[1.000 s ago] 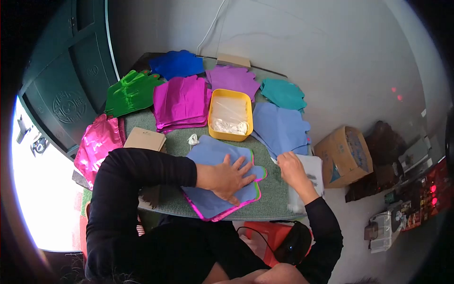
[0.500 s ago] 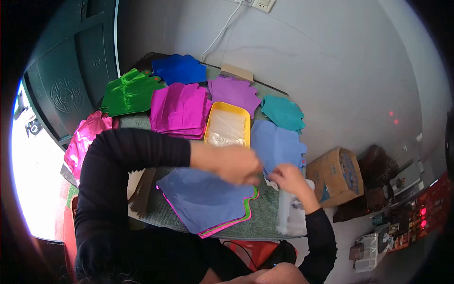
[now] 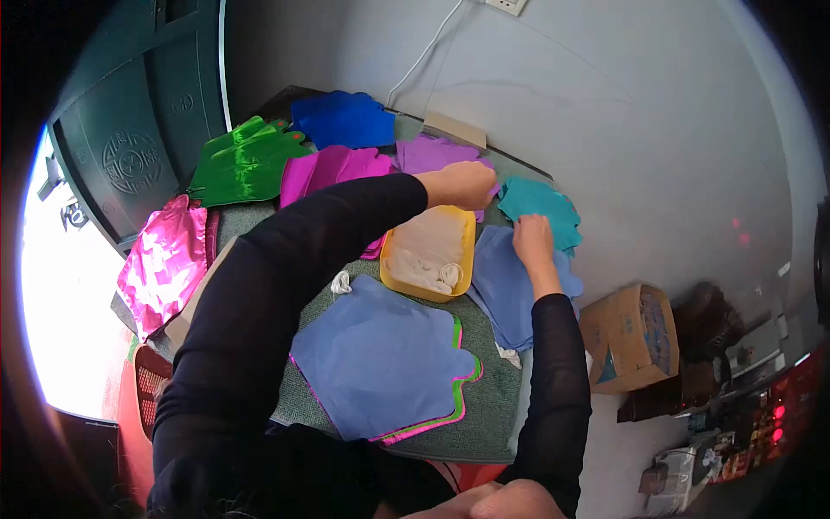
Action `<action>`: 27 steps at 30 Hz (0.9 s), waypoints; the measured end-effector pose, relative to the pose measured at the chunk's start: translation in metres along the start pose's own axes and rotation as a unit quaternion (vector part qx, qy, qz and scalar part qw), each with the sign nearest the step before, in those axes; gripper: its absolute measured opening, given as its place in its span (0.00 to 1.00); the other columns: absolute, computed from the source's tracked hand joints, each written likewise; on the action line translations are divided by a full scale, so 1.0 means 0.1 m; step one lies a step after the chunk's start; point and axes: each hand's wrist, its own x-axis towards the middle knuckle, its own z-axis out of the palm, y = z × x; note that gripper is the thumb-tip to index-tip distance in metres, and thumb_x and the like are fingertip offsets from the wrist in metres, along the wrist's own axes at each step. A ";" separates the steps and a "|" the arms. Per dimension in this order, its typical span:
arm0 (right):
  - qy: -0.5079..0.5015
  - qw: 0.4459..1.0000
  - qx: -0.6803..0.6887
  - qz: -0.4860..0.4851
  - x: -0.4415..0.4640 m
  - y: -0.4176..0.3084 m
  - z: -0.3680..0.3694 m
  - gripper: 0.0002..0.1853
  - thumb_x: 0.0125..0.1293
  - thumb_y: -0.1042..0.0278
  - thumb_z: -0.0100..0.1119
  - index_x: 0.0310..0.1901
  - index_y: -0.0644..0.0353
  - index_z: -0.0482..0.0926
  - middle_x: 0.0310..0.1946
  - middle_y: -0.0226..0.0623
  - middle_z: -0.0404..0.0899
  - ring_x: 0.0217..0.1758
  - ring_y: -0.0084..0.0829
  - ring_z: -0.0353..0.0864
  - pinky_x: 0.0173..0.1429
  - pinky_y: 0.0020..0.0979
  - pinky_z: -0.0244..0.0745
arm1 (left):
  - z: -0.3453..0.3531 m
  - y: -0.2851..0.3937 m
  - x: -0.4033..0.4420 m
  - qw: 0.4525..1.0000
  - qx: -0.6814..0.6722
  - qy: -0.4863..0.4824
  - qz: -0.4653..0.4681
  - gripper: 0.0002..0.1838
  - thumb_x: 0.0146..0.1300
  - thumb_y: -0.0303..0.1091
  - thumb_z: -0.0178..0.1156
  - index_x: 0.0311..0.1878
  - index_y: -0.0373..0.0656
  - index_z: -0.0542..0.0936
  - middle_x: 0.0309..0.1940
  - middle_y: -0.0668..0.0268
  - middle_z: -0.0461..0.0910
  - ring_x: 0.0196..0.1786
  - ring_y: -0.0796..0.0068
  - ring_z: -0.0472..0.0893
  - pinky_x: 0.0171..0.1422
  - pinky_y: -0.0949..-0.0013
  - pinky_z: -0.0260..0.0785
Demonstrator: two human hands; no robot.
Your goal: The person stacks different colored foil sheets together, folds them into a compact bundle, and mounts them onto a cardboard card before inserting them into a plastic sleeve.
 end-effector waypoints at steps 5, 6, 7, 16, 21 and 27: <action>-0.002 0.998 -0.053 0.017 0.12 -0.01 0.26 0.09 0.57 0.65 0.62 0.29 0.63 0.83 0.34 0.46 0.80 0.44 0.45 0.76 0.49 0.42 0.73 | 0.16 -0.01 0.20 1.000 -0.010 -0.009 -0.021 0.11 0.50 0.33 0.56 0.32 0.37 0.83 0.33 0.45 0.82 0.40 0.46 0.82 0.45 0.51 0.75; 0.004 0.998 -0.062 0.014 0.13 0.00 0.29 0.09 0.58 0.66 0.61 0.29 0.63 0.83 0.34 0.46 0.80 0.43 0.45 0.76 0.47 0.43 0.73 | 0.19 -0.01 0.23 1.000 -0.016 -0.002 -0.017 0.11 0.49 0.32 0.57 0.32 0.38 0.84 0.32 0.46 0.82 0.40 0.47 0.82 0.44 0.51 0.75; 0.011 0.997 -0.072 0.011 0.14 0.00 0.32 0.09 0.58 0.67 0.60 0.29 0.64 0.83 0.33 0.47 0.79 0.42 0.46 0.77 0.46 0.44 0.73 | 0.21 0.00 0.25 1.000 -0.018 -0.004 -0.020 0.11 0.49 0.32 0.57 0.32 0.38 0.84 0.32 0.46 0.82 0.40 0.47 0.82 0.44 0.51 0.75; 0.053 0.997 0.004 0.059 0.23 0.15 0.47 0.04 0.54 0.74 0.61 0.26 0.63 0.79 0.32 0.49 0.78 0.40 0.51 0.75 0.45 0.46 0.71 | 0.43 -0.07 0.43 0.999 -0.028 0.000 -0.029 0.11 0.48 0.31 0.57 0.32 0.35 0.83 0.34 0.47 0.82 0.40 0.48 0.83 0.44 0.53 0.76; 0.111 0.985 0.079 0.101 0.26 0.30 0.52 0.09 0.52 0.71 0.66 0.24 0.64 0.75 0.26 0.49 0.77 0.33 0.50 0.76 0.38 0.46 0.69 | 0.49 0.00 0.53 0.998 -0.016 -0.068 -0.003 0.11 0.49 0.32 0.57 0.32 0.35 0.84 0.33 0.49 0.83 0.39 0.48 0.83 0.44 0.53 0.76; 0.091 0.961 0.188 0.182 0.29 0.42 0.51 0.15 0.52 0.64 0.69 0.21 0.65 0.75 0.17 0.48 0.74 0.21 0.42 0.72 0.29 0.42 0.65 | 0.80 0.08 0.60 0.997 -0.002 -0.068 0.047 0.18 0.54 0.33 0.58 0.48 0.37 0.80 0.52 0.52 0.79 0.60 0.50 0.75 0.58 0.52 0.71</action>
